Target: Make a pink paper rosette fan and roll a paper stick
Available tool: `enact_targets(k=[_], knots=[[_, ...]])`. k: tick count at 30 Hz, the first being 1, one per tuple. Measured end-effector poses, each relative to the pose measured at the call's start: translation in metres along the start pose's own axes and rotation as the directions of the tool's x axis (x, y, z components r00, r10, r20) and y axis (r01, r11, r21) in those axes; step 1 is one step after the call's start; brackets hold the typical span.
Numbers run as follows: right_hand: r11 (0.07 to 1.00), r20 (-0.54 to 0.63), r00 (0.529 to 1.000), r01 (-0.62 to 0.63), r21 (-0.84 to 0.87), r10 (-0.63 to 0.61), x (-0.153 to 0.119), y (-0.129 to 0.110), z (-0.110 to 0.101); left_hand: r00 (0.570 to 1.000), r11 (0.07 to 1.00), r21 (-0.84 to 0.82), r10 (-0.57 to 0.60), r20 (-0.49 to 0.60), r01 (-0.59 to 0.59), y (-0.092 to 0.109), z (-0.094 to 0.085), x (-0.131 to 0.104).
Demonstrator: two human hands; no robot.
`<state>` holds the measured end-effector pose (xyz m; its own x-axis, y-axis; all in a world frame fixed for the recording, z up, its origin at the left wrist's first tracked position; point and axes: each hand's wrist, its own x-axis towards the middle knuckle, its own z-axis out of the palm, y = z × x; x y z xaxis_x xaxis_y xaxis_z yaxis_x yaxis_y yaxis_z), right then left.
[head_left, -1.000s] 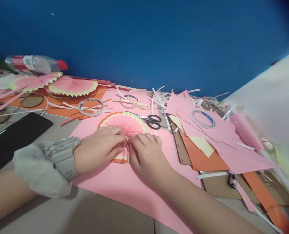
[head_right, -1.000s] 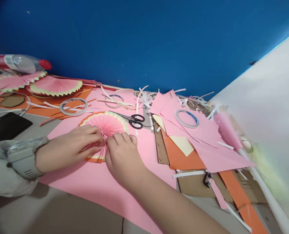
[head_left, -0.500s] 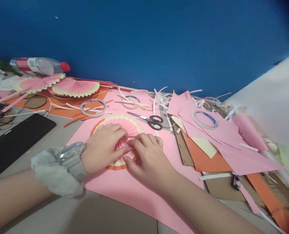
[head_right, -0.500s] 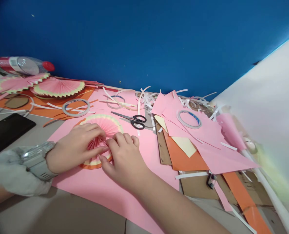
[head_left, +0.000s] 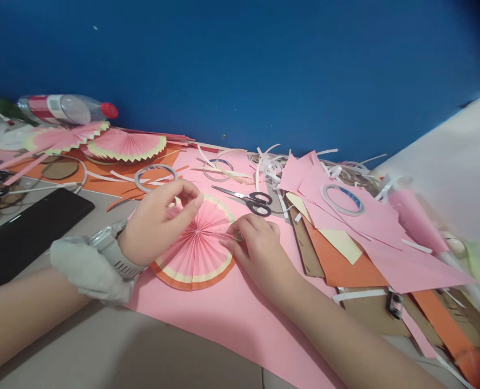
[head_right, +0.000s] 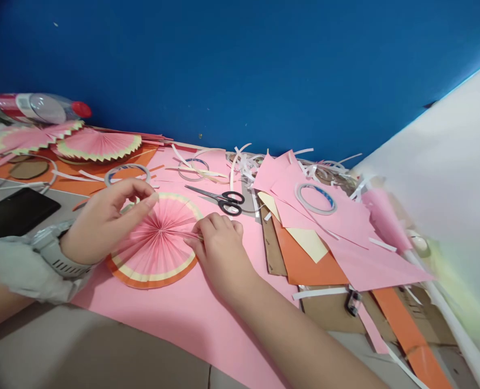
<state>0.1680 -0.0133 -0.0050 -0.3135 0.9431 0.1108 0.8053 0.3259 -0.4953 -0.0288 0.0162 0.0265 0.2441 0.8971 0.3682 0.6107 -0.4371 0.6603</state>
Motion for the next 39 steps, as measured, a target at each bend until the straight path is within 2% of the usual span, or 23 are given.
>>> enact_targets(k=[4,9,10,12,15,16,18,19,21,23,24,25,26,27,30,32,35,37,39], knots=[[0.999,0.002,0.999,0.032,-0.012,-0.032,0.002,0.001,0.001,0.996,0.997,-0.051,-0.065,-0.068,0.061,-0.009,0.001,0.003],[0.99,-0.015,0.997,0.071,-0.119,-0.073,0.001,0.0,0.004,0.998,0.999,0.038,-0.031,0.063,0.029,-0.02,0.003,0.007],[0.988,-0.021,0.997,0.077,-0.131,-0.08,0.001,0.0,0.004,0.998,0.998,0.054,-0.02,0.057,0.017,-0.021,0.003,0.007],[0.986,-0.035,0.995,0.088,-0.139,-0.094,0.0,0.001,0.005,1.0,0.998,0.061,0.004,-0.029,-0.002,-0.018,0.003,0.006],[0.988,-0.076,0.992,0.087,-0.125,-0.097,0.001,0.003,0.003,0.98,0.994,0.043,0.104,-0.172,-0.098,-0.001,0.0,-0.001],[0.991,-0.107,0.99,0.079,-0.11,-0.091,0.001,0.004,0.002,0.968,0.984,0.036,0.177,-0.179,-0.174,0.007,-0.001,-0.006],[0.997,-0.182,0.981,0.065,-0.051,-0.073,0.002,0.006,-0.001,0.941,0.946,0.019,0.323,-0.097,-0.323,0.021,-0.001,-0.019],[0.998,-0.223,0.973,0.058,-0.004,-0.058,0.002,0.007,-0.002,0.906,0.906,-0.013,0.421,-0.054,-0.422,0.026,0.001,-0.027],[0.991,-0.309,0.951,0.069,0.117,-0.03,0.003,0.008,-0.004,0.807,0.806,-0.088,0.59,0.035,-0.585,0.03,0.008,-0.042],[0.962,-0.398,0.917,0.108,0.25,0.001,0.004,0.01,-0.005,0.667,0.681,-0.142,0.733,0.135,-0.719,0.028,0.017,-0.053],[0.937,-0.438,0.899,0.128,0.325,0.029,0.005,0.011,-0.004,0.577,0.605,-0.178,0.795,0.188,-0.776,0.025,0.022,-0.056],[0.893,-0.448,0.89,0.134,0.43,0.082,0.006,0.013,-0.004,0.507,0.556,-0.204,0.826,0.245,-0.806,0.022,0.026,-0.057],[0.825,-0.423,0.894,0.123,0.551,0.149,0.008,0.014,-0.003,0.471,0.541,-0.22,0.829,0.303,-0.811,0.02,0.029,-0.057],[0.74,-0.367,0.906,0.096,0.666,0.212,0.01,0.015,-0.003,0.462,0.557,-0.227,0.81,0.36,-0.799,0.018,0.031,-0.055],[0.499,-0.169,0.943,0.003,0.866,0.286,0.016,0.019,-0.002,0.554,0.691,-0.227,0.699,0.451,-0.686,0.017,0.03,-0.045],[0.349,-0.073,0.948,-0.041,0.936,0.308,0.017,0.019,-0.004,0.627,0.753,-0.268,0.652,0.427,-0.601,0.018,0.027,-0.038],[0.052,0.105,0.946,-0.127,0.991,0.306,0.017,0.019,-0.008,0.768,0.853,-0.301,0.516,0.378,-0.426,0.018,0.024,-0.033],[-0.024,0.169,0.953,-0.168,0.985,0.25,0.016,0.018,-0.008,0.834,0.904,-0.295,0.407,0.373,-0.309,0.017,0.023,-0.032],[0.024,0.158,0.962,-0.167,0.986,0.224,0.015,0.018,-0.007,0.854,0.922,-0.297,0.353,0.383,-0.247,0.017,0.024,-0.031]])
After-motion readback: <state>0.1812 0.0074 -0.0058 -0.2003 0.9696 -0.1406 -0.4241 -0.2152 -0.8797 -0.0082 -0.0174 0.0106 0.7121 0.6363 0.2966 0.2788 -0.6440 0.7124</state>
